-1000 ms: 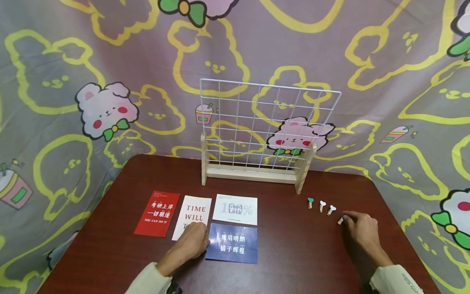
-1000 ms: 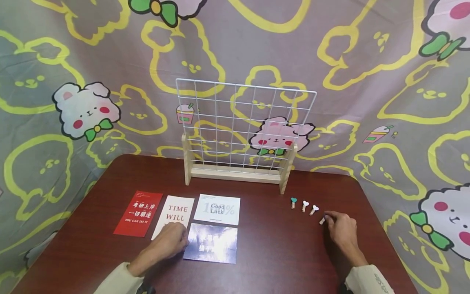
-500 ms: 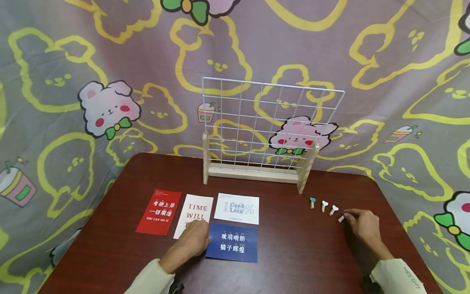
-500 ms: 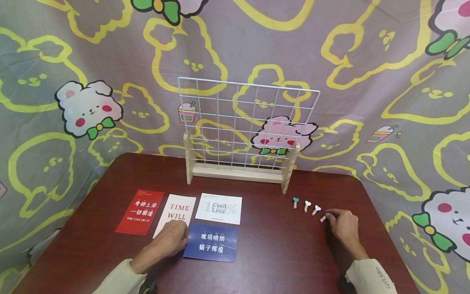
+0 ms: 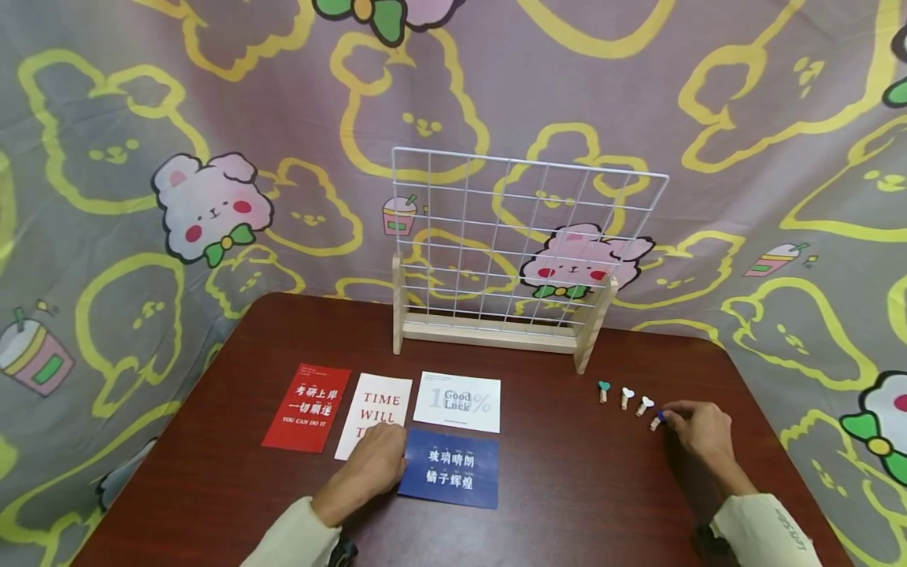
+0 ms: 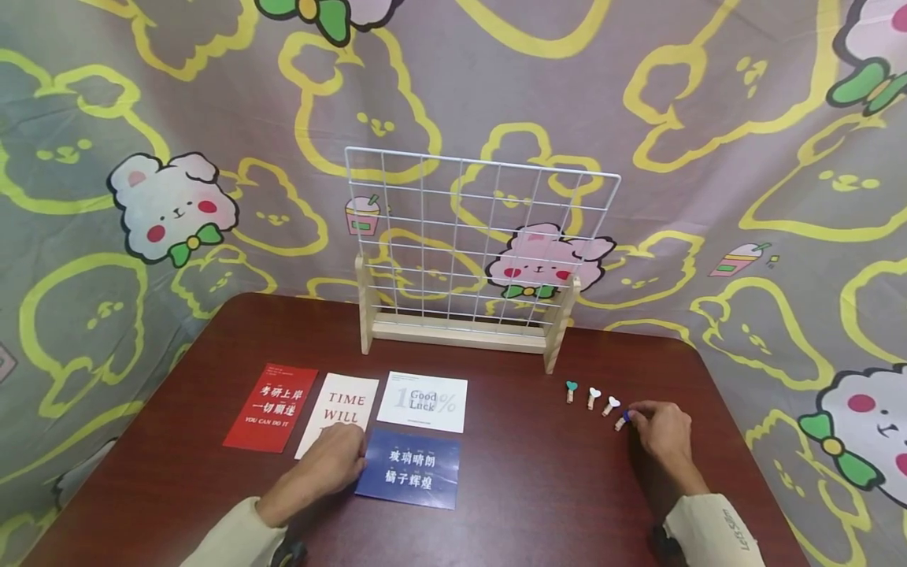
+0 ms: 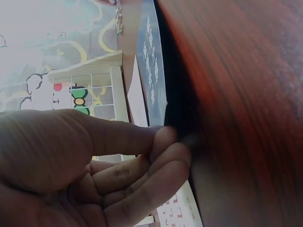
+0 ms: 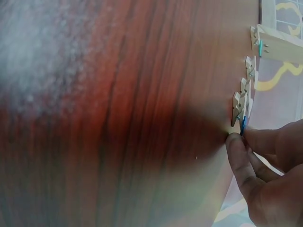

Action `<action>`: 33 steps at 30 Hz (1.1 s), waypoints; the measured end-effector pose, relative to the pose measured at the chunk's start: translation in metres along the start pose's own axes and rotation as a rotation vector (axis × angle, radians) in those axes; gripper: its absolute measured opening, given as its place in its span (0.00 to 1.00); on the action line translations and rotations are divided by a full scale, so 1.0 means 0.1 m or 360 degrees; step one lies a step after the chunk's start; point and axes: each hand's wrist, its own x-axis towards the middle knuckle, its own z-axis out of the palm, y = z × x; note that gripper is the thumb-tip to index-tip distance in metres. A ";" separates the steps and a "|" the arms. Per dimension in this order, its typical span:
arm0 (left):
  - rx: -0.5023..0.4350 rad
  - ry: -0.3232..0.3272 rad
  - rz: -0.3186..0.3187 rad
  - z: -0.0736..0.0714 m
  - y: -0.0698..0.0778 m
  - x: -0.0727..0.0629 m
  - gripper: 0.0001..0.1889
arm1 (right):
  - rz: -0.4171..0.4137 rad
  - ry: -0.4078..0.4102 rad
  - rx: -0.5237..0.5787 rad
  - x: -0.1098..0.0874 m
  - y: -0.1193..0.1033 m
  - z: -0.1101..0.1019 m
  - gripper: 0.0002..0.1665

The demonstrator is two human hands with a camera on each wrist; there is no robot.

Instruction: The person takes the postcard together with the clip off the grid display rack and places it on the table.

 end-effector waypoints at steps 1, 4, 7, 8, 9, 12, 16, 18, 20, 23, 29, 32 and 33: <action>-0.0002 -0.0005 -0.0008 0.00 0.00 0.00 0.14 | 0.0003 0.0001 -0.0001 0.00 0.00 0.00 0.06; 0.0003 -0.0005 -0.0023 0.00 0.00 -0.02 0.14 | 0.0004 -0.0004 0.0004 0.00 0.00 0.01 0.06; 0.0004 -0.0009 -0.0039 0.00 0.01 -0.03 0.13 | 0.0003 -0.0005 0.0005 -0.01 -0.01 0.00 0.06; 0.0007 -0.0009 -0.0043 0.01 0.01 -0.04 0.13 | 0.0006 -0.0006 0.0003 -0.01 -0.01 0.00 0.06; 0.0010 -0.0010 -0.0047 0.01 0.02 -0.04 0.12 | 0.0010 -0.0005 0.0001 -0.01 -0.01 0.00 0.06; 0.0012 -0.0017 -0.0063 0.01 0.02 -0.04 0.11 | 0.0020 -0.0007 -0.0006 -0.01 0.00 -0.01 0.06; 0.0021 -0.0020 -0.0065 0.02 0.04 -0.05 0.12 | 0.0028 -0.0009 -0.0011 -0.03 -0.01 -0.01 0.06; 0.0031 -0.0022 -0.0062 0.02 0.04 -0.06 0.12 | 0.0023 -0.0010 -0.0011 -0.04 -0.01 -0.01 0.06; 0.0040 -0.0028 -0.0069 0.02 0.05 -0.06 0.12 | 0.0014 -0.0004 -0.0011 -0.05 -0.01 -0.01 0.05; 0.0054 -0.0008 -0.0080 0.04 0.07 -0.07 0.11 | 0.0000 0.0012 -0.0009 -0.05 -0.01 -0.01 0.05; 0.0189 0.0094 0.0016 0.12 0.14 -0.10 0.08 | 0.0036 0.0108 0.0013 -0.18 -0.03 -0.04 0.07; 0.0285 0.0153 0.0009 0.14 0.17 -0.12 0.07 | 0.0060 0.0178 0.0034 -0.24 -0.06 -0.06 0.08; 0.0299 0.0163 -0.0020 0.14 0.18 -0.12 0.06 | 0.0070 0.0202 0.0040 -0.25 -0.08 -0.07 0.09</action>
